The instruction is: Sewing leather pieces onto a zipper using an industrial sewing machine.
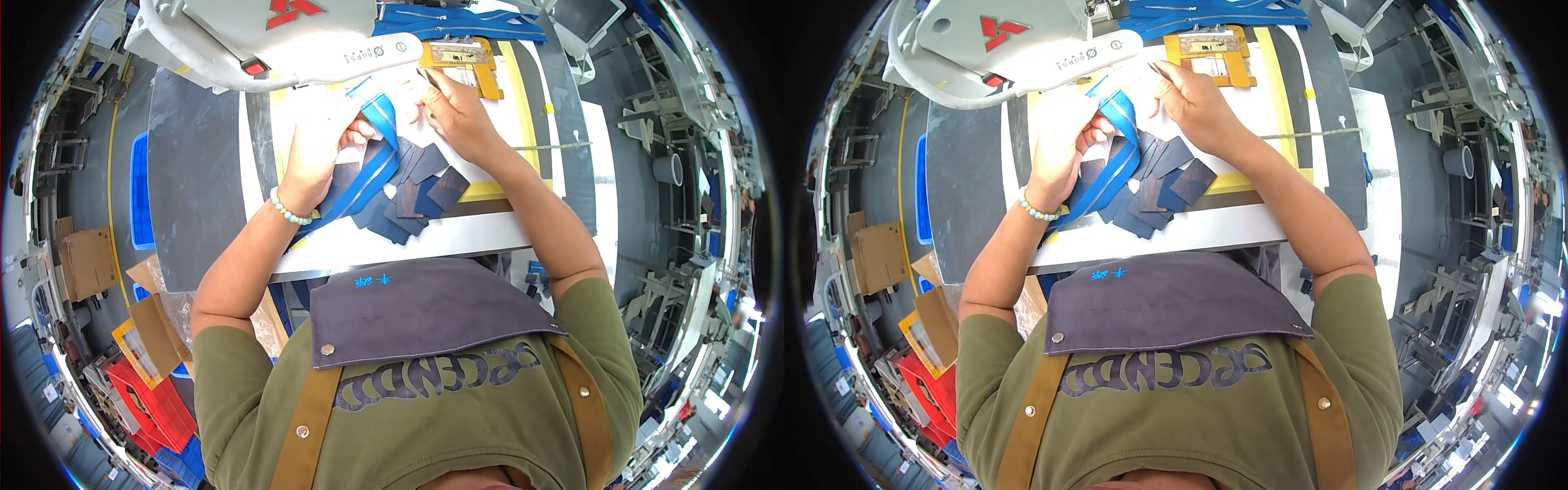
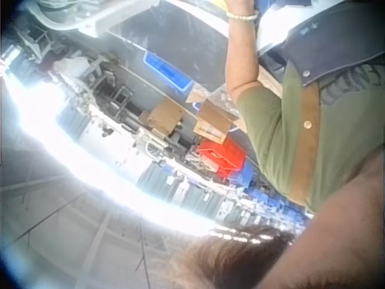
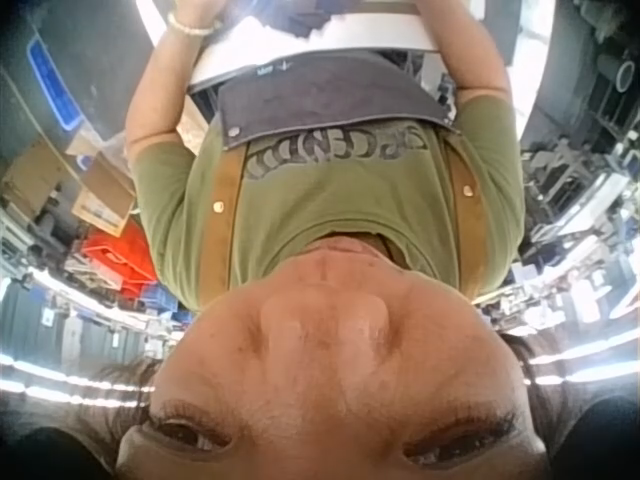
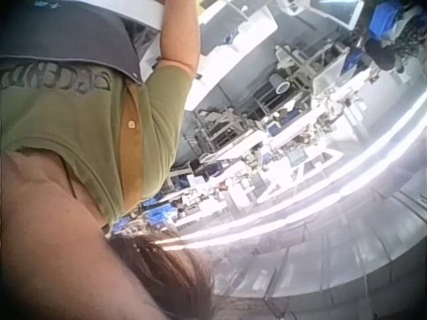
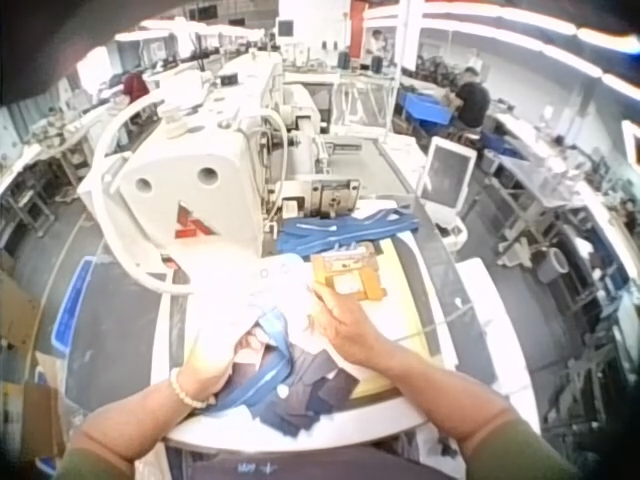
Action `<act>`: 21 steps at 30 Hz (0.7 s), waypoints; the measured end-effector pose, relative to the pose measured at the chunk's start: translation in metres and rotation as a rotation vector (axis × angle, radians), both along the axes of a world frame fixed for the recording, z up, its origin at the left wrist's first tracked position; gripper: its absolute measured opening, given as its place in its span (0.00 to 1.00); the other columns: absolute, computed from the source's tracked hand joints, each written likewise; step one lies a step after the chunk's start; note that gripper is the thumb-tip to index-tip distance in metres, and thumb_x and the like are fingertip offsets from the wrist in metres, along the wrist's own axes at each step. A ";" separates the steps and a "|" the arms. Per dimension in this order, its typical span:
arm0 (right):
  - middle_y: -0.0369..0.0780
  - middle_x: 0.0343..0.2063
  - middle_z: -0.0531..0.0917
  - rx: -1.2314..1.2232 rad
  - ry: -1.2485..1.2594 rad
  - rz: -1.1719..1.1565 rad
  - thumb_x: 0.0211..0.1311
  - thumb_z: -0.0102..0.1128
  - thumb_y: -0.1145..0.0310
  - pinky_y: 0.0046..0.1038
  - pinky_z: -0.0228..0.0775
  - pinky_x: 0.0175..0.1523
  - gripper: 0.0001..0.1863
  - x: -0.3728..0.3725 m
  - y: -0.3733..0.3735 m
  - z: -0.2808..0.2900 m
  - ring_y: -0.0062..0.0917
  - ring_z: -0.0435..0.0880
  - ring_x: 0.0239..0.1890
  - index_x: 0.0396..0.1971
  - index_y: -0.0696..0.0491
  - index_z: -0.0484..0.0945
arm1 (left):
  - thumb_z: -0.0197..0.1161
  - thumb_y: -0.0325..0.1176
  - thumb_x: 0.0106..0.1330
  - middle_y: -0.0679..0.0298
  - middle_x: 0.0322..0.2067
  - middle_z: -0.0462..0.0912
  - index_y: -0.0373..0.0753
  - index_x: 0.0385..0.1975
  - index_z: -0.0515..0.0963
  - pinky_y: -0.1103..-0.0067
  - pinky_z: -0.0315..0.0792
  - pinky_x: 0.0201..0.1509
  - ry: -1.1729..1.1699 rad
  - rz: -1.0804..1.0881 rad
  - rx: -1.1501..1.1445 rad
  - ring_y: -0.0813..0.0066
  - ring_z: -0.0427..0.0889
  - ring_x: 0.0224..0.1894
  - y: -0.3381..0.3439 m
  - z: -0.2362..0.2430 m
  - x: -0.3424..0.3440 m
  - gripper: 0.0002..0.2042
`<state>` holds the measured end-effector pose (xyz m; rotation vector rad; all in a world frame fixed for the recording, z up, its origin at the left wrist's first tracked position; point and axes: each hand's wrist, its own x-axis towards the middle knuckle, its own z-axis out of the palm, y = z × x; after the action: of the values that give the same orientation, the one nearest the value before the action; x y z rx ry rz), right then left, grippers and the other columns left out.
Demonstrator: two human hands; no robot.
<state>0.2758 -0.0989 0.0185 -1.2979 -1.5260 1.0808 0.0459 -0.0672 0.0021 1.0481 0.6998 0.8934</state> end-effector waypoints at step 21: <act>0.34 0.27 0.82 0.111 -0.184 -0.031 0.62 0.70 0.65 0.19 0.66 0.34 0.13 -0.016 -0.004 0.006 0.14 0.73 0.27 0.38 0.59 0.80 | 0.60 0.37 0.75 0.61 0.30 0.87 0.33 0.36 0.83 0.84 0.74 0.40 0.120 -0.006 0.080 0.81 0.81 0.31 0.000 -0.003 0.000 0.13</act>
<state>0.2597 -0.1029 0.0244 -1.3697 -1.6710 0.8629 0.0458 -0.0673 -0.0011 1.1826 0.7656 0.8640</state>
